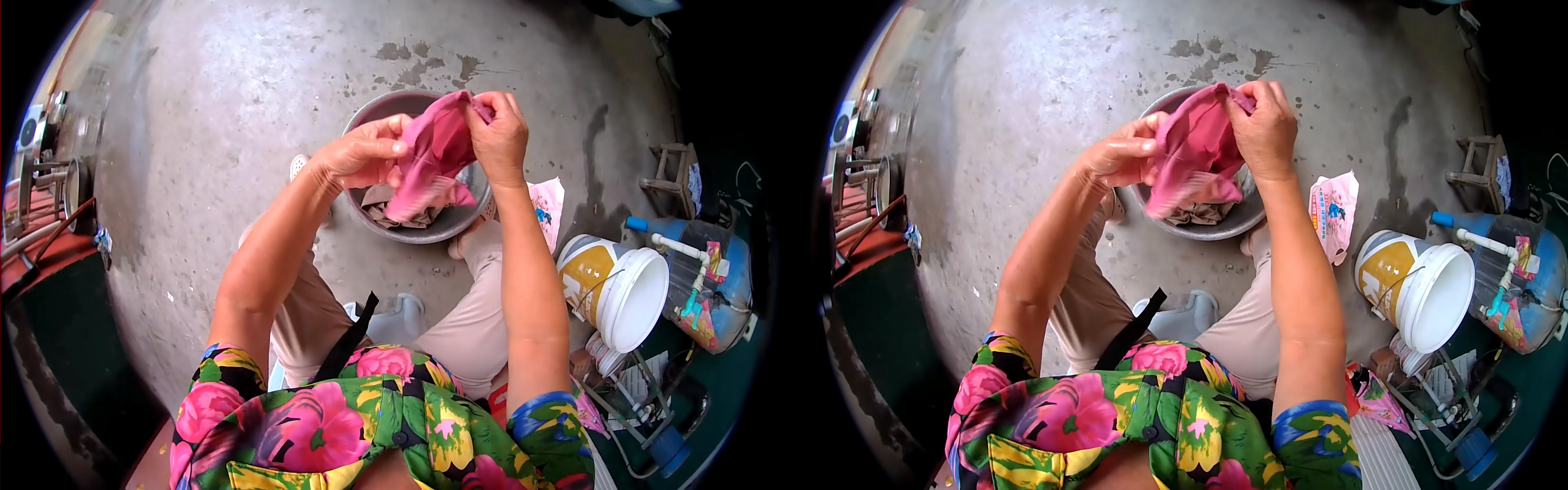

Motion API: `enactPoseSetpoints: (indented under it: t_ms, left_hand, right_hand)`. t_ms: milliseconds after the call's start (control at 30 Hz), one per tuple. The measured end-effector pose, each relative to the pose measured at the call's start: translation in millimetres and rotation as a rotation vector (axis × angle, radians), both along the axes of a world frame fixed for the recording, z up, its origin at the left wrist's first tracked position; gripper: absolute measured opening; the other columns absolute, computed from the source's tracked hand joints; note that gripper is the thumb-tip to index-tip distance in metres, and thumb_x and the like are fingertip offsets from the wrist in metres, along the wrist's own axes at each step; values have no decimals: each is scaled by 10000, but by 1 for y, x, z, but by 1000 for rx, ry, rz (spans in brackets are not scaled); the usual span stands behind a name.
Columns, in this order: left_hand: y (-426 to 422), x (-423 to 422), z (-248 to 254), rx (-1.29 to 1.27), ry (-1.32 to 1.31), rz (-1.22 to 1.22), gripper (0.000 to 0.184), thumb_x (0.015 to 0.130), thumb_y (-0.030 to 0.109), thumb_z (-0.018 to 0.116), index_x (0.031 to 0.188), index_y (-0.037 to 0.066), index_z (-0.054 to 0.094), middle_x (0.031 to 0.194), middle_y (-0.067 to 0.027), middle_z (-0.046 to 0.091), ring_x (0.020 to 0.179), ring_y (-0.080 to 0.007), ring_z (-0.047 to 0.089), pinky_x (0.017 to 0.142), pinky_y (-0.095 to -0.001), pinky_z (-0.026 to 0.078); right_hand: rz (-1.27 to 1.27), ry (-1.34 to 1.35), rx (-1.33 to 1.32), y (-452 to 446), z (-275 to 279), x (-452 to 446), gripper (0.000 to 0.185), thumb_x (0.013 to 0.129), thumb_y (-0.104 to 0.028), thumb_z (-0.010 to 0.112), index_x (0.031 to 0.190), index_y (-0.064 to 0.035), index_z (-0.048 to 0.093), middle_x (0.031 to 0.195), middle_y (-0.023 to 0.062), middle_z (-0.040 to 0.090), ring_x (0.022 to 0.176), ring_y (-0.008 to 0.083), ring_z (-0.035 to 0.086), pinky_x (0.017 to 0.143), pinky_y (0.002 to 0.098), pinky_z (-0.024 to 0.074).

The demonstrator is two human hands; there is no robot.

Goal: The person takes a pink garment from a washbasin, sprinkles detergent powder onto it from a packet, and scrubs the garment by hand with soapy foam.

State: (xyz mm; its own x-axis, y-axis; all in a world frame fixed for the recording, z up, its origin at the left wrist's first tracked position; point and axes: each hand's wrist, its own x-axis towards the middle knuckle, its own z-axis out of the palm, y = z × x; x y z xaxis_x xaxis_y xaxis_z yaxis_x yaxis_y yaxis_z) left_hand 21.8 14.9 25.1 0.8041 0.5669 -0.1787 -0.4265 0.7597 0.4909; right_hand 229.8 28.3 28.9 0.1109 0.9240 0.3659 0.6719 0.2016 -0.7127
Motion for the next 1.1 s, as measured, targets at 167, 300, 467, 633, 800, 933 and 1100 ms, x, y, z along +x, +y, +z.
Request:
enactPoseSetpoints:
  t_ms: [167,300,467,633,800,933,1100]
  left_hand:
    - [10,4,9,45,-143,200,218,754,47,588,942,48,477,814,-98,577,584,-168,577,523,-270,502]
    - [13,3,13,70,-144,289,198,745,41,596,912,48,490,840,-108,585,608,-173,582,570,-274,505]
    - [19,-16,13,233,305,473,174,753,76,611,890,54,506,844,-81,581,697,-149,565,527,-242,458]
    - [20,-25,-3,1019,1523,959,74,728,15,531,760,81,518,741,-49,569,594,-172,565,527,-291,441]
    - [25,-35,10,928,1784,1165,120,734,61,513,845,104,504,701,-44,559,570,-214,548,557,-326,428]
    - [34,-50,1,777,1539,1198,159,753,54,482,902,64,536,771,-74,595,601,-206,566,600,-301,445]
    - [35,-47,-2,898,1355,955,179,771,58,400,812,15,569,728,-97,592,604,-156,556,599,-271,448]
  right_hand:
    - [254,-92,-277,-8,-32,4,146,686,-119,627,816,-65,588,749,93,559,675,250,558,608,310,443]
    - [457,-353,-520,-17,-58,18,180,673,-132,628,826,-64,562,774,111,567,692,277,557,642,339,442]
    - [50,194,-602,3,-61,38,130,723,-89,536,838,-28,522,734,95,575,683,176,556,622,299,440]
    - [-101,810,-448,10,-30,39,88,778,-49,497,852,-14,527,742,30,561,674,80,506,611,229,430]
    - [148,323,-317,3,0,40,262,750,-172,627,964,-33,569,826,37,565,752,106,526,687,235,431]
    - [393,-56,-496,-13,9,43,420,652,-216,709,1020,-75,565,860,69,546,781,189,531,725,288,426]
    - [172,-344,-271,-10,-9,54,301,641,-143,657,931,-126,578,761,85,551,732,283,556,710,346,452]
